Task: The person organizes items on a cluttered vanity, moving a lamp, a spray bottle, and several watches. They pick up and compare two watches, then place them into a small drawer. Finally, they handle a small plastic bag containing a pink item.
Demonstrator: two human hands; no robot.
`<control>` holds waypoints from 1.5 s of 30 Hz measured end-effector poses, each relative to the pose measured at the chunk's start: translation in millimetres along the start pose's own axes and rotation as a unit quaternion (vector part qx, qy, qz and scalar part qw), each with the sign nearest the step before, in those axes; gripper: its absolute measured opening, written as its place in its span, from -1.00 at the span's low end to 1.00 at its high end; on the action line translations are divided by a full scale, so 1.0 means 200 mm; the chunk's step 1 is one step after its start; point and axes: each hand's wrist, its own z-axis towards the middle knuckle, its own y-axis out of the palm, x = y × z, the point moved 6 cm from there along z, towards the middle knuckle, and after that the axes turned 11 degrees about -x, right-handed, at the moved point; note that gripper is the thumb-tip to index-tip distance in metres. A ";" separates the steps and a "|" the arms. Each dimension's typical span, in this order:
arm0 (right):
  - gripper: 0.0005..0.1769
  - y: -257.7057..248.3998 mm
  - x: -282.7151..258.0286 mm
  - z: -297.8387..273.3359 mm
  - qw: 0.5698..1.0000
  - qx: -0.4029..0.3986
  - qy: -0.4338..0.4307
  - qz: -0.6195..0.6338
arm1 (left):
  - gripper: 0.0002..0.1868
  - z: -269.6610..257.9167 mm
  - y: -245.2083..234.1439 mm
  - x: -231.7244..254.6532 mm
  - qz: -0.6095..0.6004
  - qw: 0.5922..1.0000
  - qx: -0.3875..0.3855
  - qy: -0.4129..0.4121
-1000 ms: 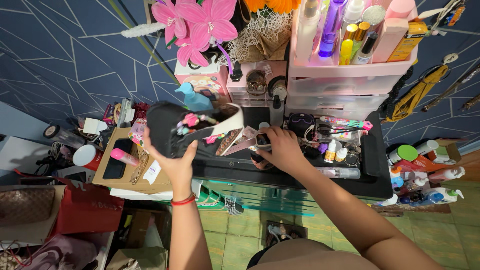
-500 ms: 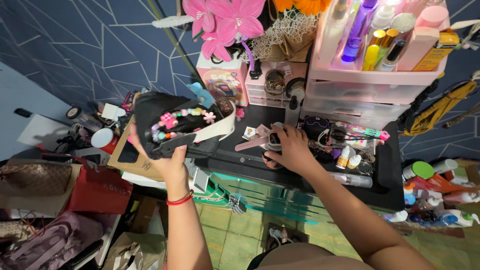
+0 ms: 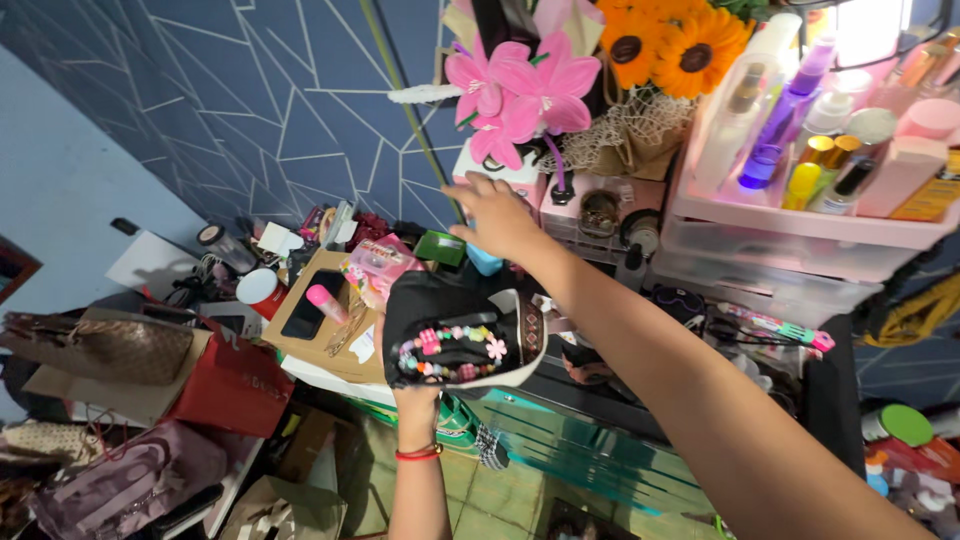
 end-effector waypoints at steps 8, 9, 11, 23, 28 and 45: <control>-0.26 0.16 0.14 -0.01 0.995 0.017 0.081 0.054 | 0.04 -0.17 -0.22 -0.05 -0.164 0.977 0.128 -0.050; -0.40 0.16 0.16 -0.03 0.997 0.024 0.070 0.033 | 0.01 -0.19 -0.25 -0.06 -0.190 0.970 0.146 -0.042; -0.57 0.16 0.17 -0.04 0.997 0.036 0.060 0.030 | 0.04 -0.24 -0.29 -0.05 -0.170 0.978 0.119 -0.025; -0.61 -0.31 -0.11 -0.20 0.960 0.213 -0.074 0.163 | -0.33 -0.29 -0.48 -0.02 -0.303 0.940 0.153 -0.029; -0.58 -0.44 -0.19 -0.27 0.895 0.183 -0.018 0.406 | -0.36 -0.28 -0.59 0.45 -0.185 0.962 0.174 0.102; -0.30 -0.24 -0.35 -0.96 0.752 0.056 0.032 0.656 | -0.30 -0.42 -0.76 1.26 -0.012 0.936 0.287 0.205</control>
